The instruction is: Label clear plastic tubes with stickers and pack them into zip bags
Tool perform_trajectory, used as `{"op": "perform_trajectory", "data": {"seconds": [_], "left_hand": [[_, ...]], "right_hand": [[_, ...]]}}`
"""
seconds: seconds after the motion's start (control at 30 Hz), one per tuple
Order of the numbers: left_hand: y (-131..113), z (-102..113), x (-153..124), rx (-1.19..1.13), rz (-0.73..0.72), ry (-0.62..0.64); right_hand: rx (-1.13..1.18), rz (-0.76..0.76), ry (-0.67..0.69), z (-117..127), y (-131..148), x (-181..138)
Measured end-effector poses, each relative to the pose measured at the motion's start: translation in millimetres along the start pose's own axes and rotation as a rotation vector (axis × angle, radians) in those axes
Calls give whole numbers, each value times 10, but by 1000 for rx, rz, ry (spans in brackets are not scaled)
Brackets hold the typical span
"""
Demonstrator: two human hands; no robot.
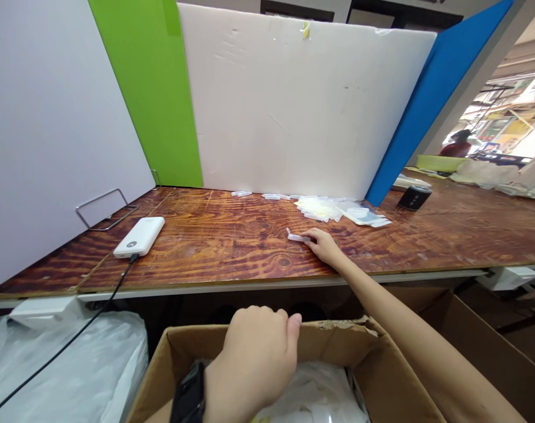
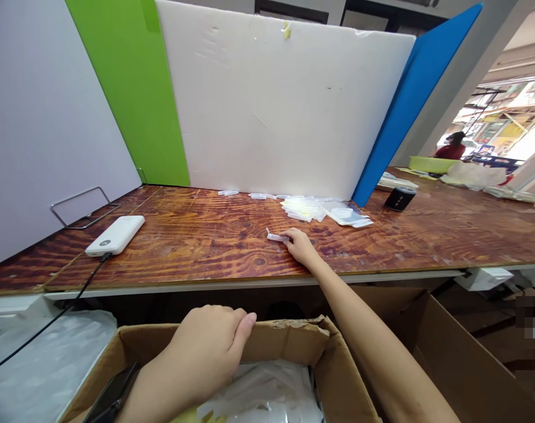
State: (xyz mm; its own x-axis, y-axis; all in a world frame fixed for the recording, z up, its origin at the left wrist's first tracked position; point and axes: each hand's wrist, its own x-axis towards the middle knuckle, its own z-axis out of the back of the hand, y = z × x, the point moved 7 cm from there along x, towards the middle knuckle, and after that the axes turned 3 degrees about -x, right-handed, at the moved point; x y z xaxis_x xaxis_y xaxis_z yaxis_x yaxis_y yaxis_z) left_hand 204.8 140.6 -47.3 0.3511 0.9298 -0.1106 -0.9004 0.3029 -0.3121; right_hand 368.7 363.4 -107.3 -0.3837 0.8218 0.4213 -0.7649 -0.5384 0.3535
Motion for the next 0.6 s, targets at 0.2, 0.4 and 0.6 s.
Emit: {"op": "perform_trajectory", "data": {"seconds": [0.2,0.4,0.6], "left_hand": [[8,3,1,-9,6,14],[15,8,-9,7,9,0],[3,-17,-19,6,4,7]], "right_hand": [[24,-16,0,15,8,-19],[51,16,49,29,78,6],[154,3,93,13,96,65]]}}
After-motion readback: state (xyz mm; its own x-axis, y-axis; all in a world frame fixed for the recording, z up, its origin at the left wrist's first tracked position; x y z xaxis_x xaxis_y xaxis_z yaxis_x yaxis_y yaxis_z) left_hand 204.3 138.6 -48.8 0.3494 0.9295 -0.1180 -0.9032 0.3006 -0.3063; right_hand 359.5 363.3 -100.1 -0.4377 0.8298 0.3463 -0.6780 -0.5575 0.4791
